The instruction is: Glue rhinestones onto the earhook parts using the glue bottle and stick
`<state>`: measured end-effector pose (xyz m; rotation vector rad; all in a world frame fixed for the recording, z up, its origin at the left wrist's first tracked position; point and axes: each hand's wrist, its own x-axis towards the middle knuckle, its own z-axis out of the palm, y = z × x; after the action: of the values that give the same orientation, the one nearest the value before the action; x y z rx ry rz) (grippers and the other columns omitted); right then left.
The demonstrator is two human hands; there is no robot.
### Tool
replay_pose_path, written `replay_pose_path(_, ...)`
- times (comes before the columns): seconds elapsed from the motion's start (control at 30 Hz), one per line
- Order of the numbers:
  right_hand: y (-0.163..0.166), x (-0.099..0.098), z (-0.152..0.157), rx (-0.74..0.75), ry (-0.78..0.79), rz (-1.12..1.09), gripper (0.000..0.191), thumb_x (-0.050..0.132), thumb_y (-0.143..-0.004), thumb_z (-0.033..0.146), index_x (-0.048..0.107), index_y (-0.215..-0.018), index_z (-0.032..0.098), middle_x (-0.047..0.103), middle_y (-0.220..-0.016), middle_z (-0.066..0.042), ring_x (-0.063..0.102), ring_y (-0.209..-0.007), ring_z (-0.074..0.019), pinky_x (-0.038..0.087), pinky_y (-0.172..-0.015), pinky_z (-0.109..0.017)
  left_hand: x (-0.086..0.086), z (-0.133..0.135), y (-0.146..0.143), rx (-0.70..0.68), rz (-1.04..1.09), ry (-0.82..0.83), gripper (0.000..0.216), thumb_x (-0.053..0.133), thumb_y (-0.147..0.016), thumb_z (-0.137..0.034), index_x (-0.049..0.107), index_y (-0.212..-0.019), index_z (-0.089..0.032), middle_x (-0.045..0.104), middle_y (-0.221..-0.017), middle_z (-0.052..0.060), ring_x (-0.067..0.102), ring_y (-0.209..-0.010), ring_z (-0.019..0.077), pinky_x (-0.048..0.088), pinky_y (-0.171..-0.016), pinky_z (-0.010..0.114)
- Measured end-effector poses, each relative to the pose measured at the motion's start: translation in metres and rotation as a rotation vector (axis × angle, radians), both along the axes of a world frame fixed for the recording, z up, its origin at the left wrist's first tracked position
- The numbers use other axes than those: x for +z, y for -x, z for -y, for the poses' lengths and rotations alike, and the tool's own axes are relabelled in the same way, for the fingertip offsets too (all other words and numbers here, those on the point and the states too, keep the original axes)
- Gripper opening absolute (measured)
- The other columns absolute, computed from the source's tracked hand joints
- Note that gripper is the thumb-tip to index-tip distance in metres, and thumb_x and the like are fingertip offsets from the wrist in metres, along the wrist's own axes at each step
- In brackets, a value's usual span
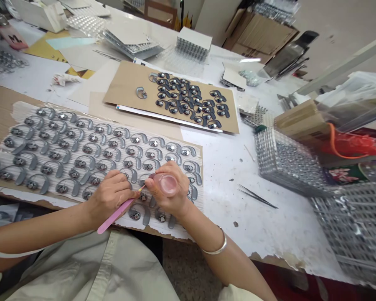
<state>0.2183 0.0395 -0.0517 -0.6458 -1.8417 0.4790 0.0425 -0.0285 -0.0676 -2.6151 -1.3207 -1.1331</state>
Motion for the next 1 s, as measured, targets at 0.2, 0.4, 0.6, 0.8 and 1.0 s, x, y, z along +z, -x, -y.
replay_pose_path(0.2,-0.0043,-0.0067,-0.002,-0.043,-0.002,-0.094,0.013,0.066,-0.075,0.024,0.06,-0.087,0.021,0.058,-0.071,-0.002,0.053,-0.058,-0.0154,0.045,-0.049,-0.033,-0.0047,-0.0006,0.0019,-0.009,0.057,0.035,0.016,0.054,-0.088,-0.013,0.062,-0.074,-0.015,0.05,-0.055,-0.001,0.038,-0.06,0.0144,0.029,-0.063,0.031)
replay_pose_path(0.4,-0.0045,-0.007,-0.0026,-0.049,0.029,-0.036,0.013,0.066,-0.075,0.026,0.058,-0.084,0.021,0.057,-0.067,-0.001,0.052,-0.058,-0.0155,0.046,-0.05,-0.033,-0.0049,-0.0015,0.0019,-0.003,0.07,0.02,0.018,0.054,-0.088,-0.014,0.061,-0.071,-0.016,0.047,-0.053,-0.001,0.037,-0.059,0.0141,0.028,-0.062,0.031)
replay_pose_path(0.6,-0.0038,-0.0058,-0.0022,-0.039,0.026,-0.025,0.014,0.066,-0.075,0.026,0.059,-0.085,0.021,0.058,-0.068,-0.001,0.053,-0.059,-0.0158,0.045,-0.051,-0.033,-0.0027,-0.0017,0.0015,0.004,0.069,0.021,0.019,0.054,-0.088,-0.014,0.061,-0.071,-0.015,0.048,-0.053,-0.001,0.039,-0.058,0.0138,0.029,-0.062,0.031)
replay_pose_path(0.8,-0.0021,-0.0029,-0.0016,-0.01,0.008,-0.014,0.014,0.066,-0.075,0.026,0.058,-0.086,0.022,0.058,-0.063,0.0,0.053,-0.058,-0.0164,0.045,-0.05,-0.033,-0.0042,-0.0021,0.0024,0.003,0.067,0.033,0.019,0.052,-0.089,-0.015,0.063,-0.073,-0.016,0.048,-0.054,-0.001,0.04,-0.058,0.0138,0.029,-0.062,0.031)
replay_pose_path(1.0,-0.0021,0.0,0.0,0.0,-0.093,0.013,0.017,0.067,-0.074,0.023,0.059,-0.089,0.021,0.059,-0.067,-0.001,0.053,-0.057,-0.0156,0.045,-0.049,-0.032,0.0001,-0.0042,0.0028,-0.003,0.086,0.046,0.015,0.057,-0.087,-0.014,0.061,-0.072,-0.015,0.051,-0.054,-0.002,0.041,-0.057,0.0135,0.029,-0.061,0.03)
